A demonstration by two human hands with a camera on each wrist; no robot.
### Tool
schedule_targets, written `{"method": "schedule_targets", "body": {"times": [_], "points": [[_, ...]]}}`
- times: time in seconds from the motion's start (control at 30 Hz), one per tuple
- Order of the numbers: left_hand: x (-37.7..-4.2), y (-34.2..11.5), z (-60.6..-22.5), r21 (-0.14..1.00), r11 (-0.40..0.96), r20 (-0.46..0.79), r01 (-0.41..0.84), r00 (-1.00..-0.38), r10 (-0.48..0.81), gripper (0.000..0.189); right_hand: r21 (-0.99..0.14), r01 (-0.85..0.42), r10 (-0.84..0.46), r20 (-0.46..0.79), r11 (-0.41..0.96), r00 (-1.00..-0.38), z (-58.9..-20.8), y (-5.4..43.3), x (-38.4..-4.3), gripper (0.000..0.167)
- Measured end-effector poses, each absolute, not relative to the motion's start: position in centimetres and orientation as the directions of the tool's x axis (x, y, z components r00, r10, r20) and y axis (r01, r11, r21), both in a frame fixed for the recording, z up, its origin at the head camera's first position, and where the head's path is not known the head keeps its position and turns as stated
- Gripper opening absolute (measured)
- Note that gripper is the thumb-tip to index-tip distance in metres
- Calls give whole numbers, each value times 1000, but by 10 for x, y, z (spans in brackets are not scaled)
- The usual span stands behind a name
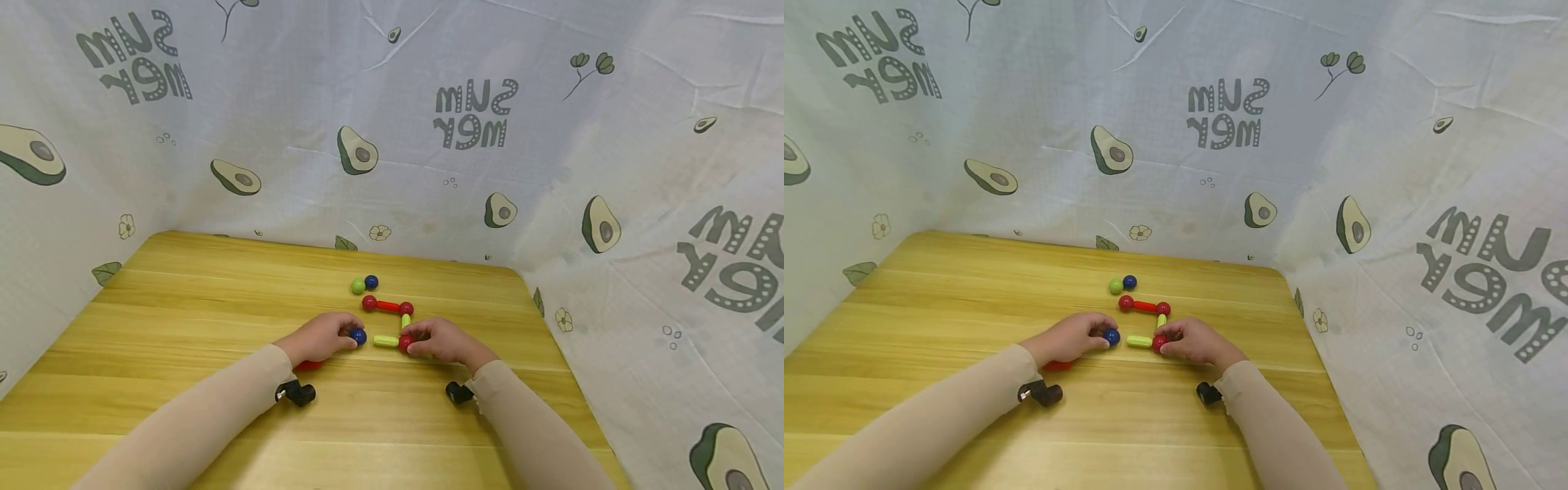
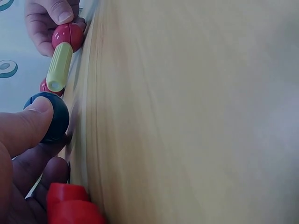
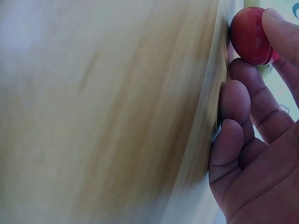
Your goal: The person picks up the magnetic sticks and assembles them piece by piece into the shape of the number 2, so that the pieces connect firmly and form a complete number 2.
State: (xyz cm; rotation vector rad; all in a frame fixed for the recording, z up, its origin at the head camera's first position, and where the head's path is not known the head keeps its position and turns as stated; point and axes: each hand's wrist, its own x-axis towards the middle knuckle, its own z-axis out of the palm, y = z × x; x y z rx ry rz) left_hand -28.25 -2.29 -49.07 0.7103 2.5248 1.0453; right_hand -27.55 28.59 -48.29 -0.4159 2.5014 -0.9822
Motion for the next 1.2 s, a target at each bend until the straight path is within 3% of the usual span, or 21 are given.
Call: {"method": "schedule_targets", "body": {"times": [1.2], "points": [[-280,-6,-492,733,622,-131,276,-840,526,29,-698,-125,-426,-276,705,-862,-480,285,-274,35]]}}
